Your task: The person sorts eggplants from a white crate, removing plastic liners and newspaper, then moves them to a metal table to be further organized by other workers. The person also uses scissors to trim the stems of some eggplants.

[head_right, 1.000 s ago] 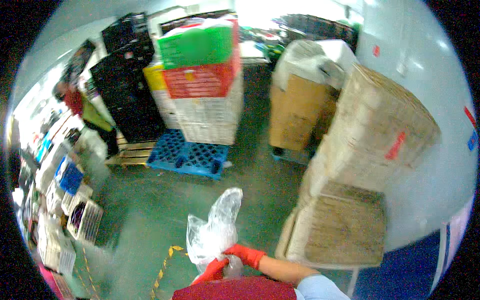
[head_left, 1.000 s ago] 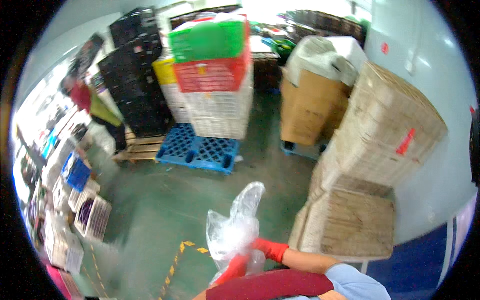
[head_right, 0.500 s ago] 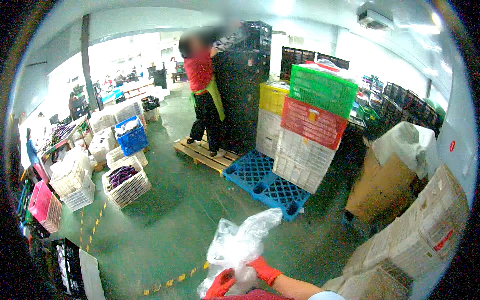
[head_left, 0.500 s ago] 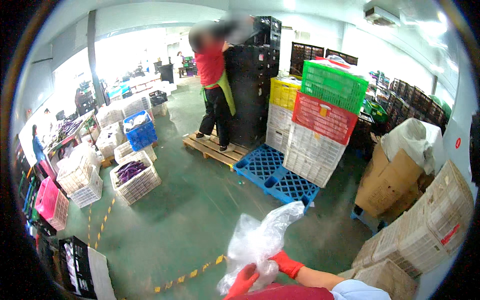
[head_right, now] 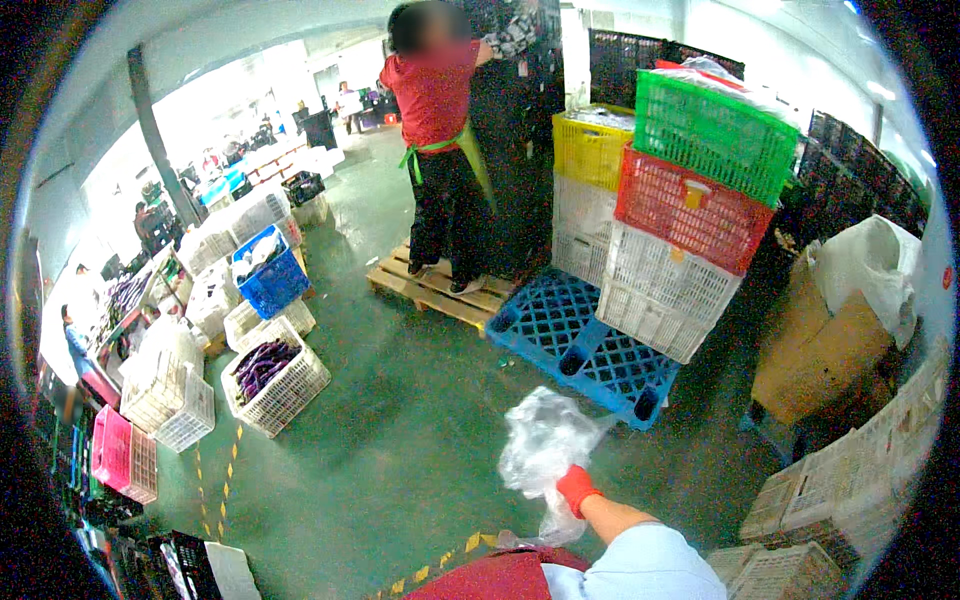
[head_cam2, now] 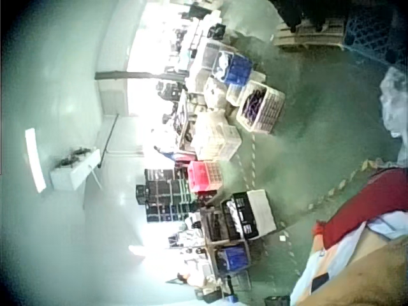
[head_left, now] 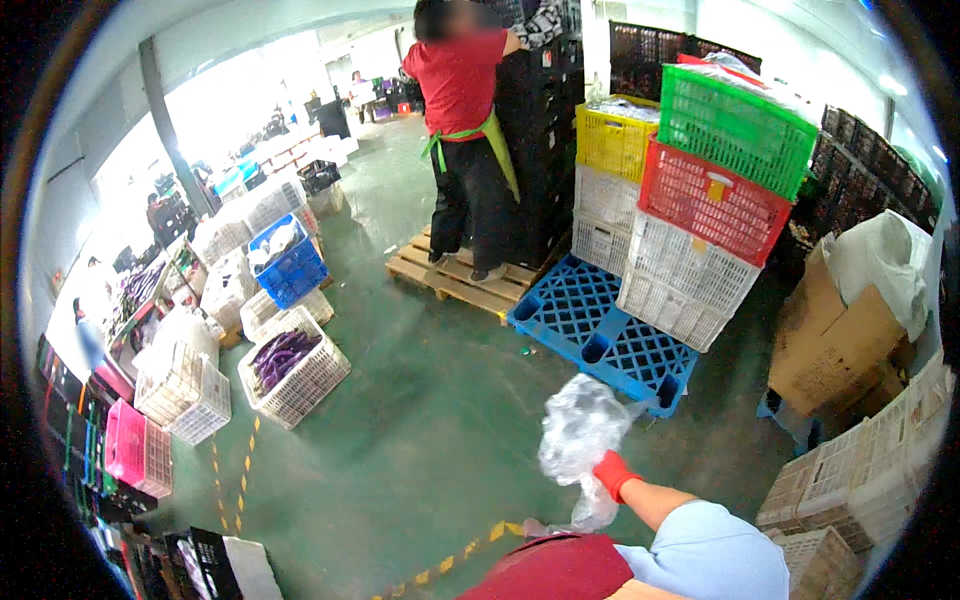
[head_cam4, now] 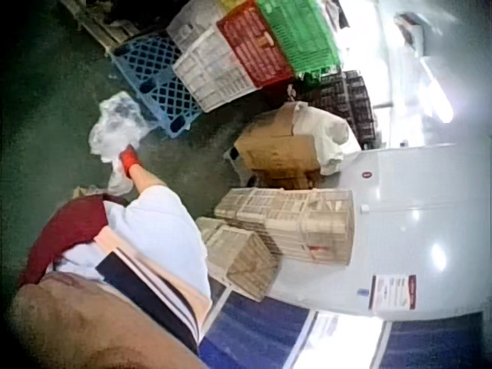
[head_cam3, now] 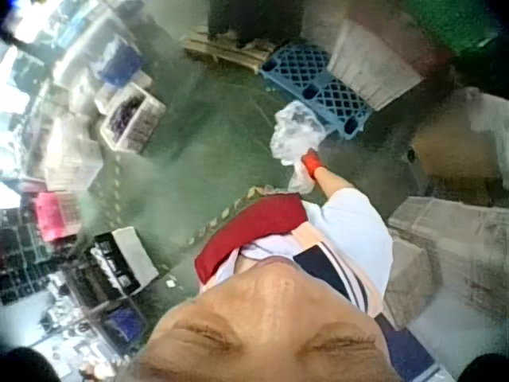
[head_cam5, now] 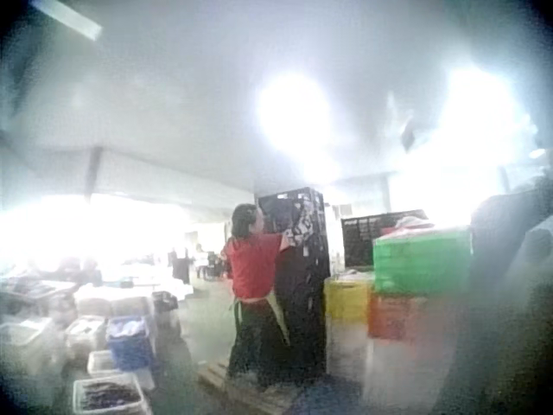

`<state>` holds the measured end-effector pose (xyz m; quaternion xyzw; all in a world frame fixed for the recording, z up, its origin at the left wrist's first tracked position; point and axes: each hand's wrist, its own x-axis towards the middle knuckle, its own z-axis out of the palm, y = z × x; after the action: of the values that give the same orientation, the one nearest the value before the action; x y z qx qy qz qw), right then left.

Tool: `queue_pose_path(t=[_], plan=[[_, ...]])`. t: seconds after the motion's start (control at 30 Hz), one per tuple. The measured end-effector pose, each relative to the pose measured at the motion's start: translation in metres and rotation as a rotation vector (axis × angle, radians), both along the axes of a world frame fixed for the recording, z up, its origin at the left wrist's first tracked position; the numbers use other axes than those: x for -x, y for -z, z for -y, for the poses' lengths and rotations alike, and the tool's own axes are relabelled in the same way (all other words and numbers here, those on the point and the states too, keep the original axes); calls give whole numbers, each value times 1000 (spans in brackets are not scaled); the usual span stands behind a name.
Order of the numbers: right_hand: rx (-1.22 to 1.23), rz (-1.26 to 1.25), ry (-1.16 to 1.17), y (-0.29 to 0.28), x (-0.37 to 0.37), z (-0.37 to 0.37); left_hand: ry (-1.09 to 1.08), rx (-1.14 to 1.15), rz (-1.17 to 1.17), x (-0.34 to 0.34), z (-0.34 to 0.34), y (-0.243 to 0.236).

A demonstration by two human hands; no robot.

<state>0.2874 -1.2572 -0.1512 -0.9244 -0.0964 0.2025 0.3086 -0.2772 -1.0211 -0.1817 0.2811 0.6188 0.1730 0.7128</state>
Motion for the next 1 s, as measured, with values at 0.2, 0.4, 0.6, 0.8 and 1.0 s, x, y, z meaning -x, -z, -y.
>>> queue_pose_path(t=[0.2,0.4,0.6,0.8,1.0], plan=[[-56,13,-562,18,16,-127,-556,99,275,133,53,74],[66,-126,-1110,-4,41,-239,-507,15,22,18,27,-1],[-106,-329,-1032,-29,-15,-301,-434,-42,-11,-35,-44,-18],[347,-274,-908,-60,-85,-320,-347,-99,-37,-37,-149,-30],[596,-331,-746,-63,-90,-315,-378,-179,163,-62,-268,-58]])
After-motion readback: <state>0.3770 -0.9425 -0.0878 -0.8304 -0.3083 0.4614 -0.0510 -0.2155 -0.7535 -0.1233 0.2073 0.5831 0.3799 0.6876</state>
